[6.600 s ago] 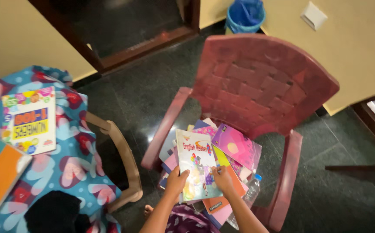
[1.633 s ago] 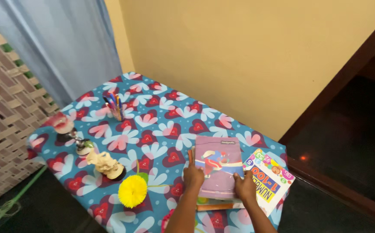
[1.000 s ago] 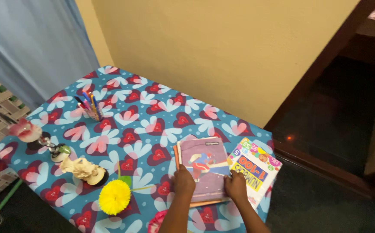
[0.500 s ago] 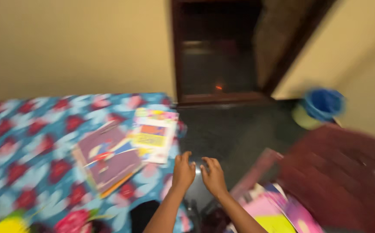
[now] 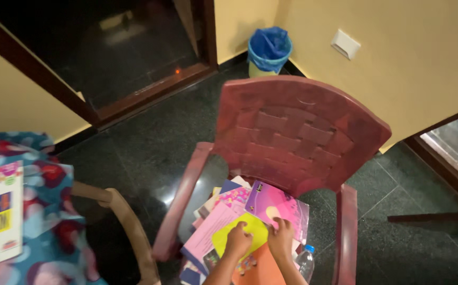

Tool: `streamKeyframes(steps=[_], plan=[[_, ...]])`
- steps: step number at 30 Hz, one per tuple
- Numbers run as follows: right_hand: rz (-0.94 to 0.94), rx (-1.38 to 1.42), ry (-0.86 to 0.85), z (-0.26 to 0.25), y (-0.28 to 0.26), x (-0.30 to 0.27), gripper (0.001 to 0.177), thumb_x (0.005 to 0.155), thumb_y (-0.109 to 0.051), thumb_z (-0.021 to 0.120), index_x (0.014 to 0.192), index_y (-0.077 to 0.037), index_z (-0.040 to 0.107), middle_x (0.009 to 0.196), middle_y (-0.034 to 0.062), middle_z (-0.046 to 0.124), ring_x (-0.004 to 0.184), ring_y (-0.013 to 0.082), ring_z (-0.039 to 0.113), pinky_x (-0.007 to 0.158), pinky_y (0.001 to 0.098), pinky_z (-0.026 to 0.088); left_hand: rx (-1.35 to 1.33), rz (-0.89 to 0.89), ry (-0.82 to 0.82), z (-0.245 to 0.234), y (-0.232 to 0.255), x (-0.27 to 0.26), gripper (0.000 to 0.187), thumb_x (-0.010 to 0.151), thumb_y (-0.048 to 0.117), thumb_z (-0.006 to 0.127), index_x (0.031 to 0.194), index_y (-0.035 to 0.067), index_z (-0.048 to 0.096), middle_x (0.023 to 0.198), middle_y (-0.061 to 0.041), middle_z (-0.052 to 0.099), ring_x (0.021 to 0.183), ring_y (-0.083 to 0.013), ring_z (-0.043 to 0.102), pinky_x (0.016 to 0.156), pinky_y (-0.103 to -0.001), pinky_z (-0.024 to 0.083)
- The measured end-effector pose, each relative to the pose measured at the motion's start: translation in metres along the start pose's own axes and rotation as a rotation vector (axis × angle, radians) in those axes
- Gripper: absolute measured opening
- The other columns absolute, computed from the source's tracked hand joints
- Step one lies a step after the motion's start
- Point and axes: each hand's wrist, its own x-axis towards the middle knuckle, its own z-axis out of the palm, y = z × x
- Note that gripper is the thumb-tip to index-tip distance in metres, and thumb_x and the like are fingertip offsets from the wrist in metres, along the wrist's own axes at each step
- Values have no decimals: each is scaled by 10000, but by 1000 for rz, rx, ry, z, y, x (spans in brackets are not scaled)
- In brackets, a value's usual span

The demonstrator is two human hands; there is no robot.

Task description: The person wipes several decorative items with a black cloth, including a white flower figurine, a pink flower figurine, a small round mirror, and two artificial flowers. They then pick up multiple books from a chair and place them on the table.

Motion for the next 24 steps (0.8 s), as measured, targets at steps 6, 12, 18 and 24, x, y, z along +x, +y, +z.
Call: streamKeyframes(steps=[6, 12, 18, 24], plan=[[389, -157, 177, -4, 83, 13, 473, 824, -259, 792, 1256, -123, 655, 1321, 235, 553, 1088, 419, 607, 903, 498, 501, -395, -296, -36, 101, -28, 36, 376, 835, 122, 690, 1199, 32, 665, 840, -89, 736, 706, -185, 681, 647, -335, 540], [1011, 336, 52, -1, 117, 24, 548, 888, -257, 762, 1386, -154, 558, 1199, 123, 633, 874, 279, 665, 611, 416, 547, -831, -422, 38, 140, -14, 58, 253, 912, 123, 712, 999, -80, 588, 875, -128, 685, 722, -177, 664, 636, -289, 571], [1089, 1066, 124, 14, 141, 13, 477, 887, -58, 733, 1329, -111, 564, 1011, 66, 664, 828, 190, 653, 686, 360, 514, -849, -417, 224, 147, 28, 51, 470, 867, 70, 696, 1256, 62, 432, 1190, -142, 620, 998, -242, 660, 755, -372, 571], [1008, 1349, -61, -1, 135, -7, 322, 880, -28, 681, 1199, -16, 635, 1060, 93, 711, 924, 214, 714, 824, 410, 588, -714, -292, 282, 133, 25, 44, 452, 871, 30, 687, 1245, 13, 433, 1208, -161, 622, 1087, -261, 639, 931, -374, 508]])
